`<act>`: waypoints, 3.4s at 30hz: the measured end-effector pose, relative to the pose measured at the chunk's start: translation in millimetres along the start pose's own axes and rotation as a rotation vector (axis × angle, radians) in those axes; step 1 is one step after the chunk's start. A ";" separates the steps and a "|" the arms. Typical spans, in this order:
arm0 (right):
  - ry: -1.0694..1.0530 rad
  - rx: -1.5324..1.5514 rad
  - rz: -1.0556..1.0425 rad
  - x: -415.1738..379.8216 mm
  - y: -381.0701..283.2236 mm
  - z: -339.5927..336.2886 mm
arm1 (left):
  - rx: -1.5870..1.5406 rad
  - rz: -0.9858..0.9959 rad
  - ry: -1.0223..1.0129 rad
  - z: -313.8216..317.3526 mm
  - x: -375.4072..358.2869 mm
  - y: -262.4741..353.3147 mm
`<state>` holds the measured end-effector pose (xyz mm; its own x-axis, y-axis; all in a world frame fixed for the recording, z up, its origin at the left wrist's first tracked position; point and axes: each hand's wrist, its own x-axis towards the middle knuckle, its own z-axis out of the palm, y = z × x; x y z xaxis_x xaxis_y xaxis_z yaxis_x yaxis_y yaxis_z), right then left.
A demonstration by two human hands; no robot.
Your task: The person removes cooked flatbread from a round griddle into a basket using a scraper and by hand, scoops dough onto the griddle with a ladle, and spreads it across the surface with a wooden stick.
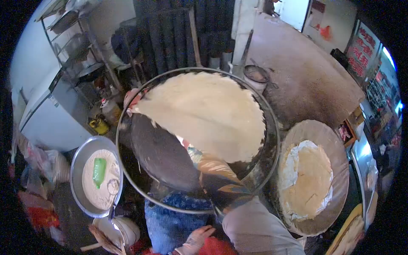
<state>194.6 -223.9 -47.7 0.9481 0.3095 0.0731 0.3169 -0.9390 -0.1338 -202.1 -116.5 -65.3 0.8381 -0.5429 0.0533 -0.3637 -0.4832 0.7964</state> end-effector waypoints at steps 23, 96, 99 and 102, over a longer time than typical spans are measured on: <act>-0.151 0.084 0.336 -392.2 69.6 -100.3 | -0.150 0.118 0.103 22.5 -3.3 10.4; -0.009 -0.617 0.741 -428.8 352.5 -175.4 | 0.905 -0.247 0.165 -52.1 -77.6 -52.6; -0.087 -0.364 0.778 -476.6 302.4 -63.9 | 0.852 -0.335 0.144 -52.0 -81.5 -43.9; -0.219 -0.298 0.931 -533.4 290.9 54.4 | 0.896 -0.240 0.195 -48.6 -81.0 -53.4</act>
<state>-217.5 -654.0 -179.3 0.8089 -0.5752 -0.1219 -0.5453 -0.8114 0.2104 -230.8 -13.3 -82.9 0.9547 -0.2757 0.1120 -0.2820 -0.9584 0.0447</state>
